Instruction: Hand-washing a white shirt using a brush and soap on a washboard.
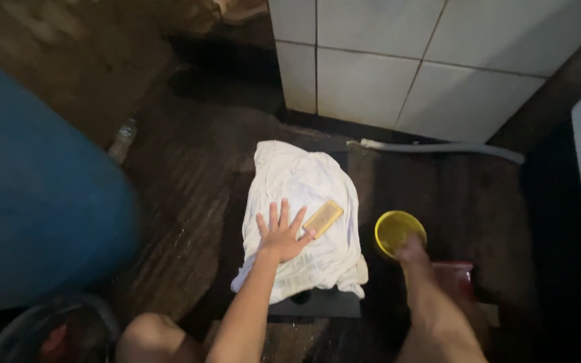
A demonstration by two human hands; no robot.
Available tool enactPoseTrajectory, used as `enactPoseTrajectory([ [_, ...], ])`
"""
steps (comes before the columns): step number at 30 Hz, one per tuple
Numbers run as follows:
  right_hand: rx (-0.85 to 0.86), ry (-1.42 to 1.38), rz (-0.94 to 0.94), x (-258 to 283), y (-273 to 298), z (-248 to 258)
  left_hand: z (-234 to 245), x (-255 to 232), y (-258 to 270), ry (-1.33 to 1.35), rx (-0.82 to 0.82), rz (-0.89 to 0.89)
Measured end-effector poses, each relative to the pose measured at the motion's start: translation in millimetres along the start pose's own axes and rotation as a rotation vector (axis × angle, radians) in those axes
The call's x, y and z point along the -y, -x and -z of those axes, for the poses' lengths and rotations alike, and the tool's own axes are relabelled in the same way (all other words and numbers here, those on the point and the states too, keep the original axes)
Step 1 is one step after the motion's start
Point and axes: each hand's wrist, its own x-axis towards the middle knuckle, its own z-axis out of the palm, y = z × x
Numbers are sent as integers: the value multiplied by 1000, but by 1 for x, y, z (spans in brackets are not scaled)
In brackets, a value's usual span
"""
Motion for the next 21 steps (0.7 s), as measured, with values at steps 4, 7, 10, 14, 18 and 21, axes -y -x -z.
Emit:
enactPoseTrajectory([
  [4,208,-40,15,35,-20,-54,-5,4,-5,-11,-6,-8],
  [7,352,-66,1,39,-30,-72,-1,4,-5,-13,0,7],
  [10,427,-104,-43,28,0,-94,-2,3,0,-2,-4,17],
  [14,484,580,-66,46,135,-293,-4,3,-5,4,-66,7],
  [18,578,881,-62,12,127,-318,0,-1,-1,-14,1,50],
  [21,395,1866,366,2,133,-313,-23,8,-12,-28,-84,29],
])
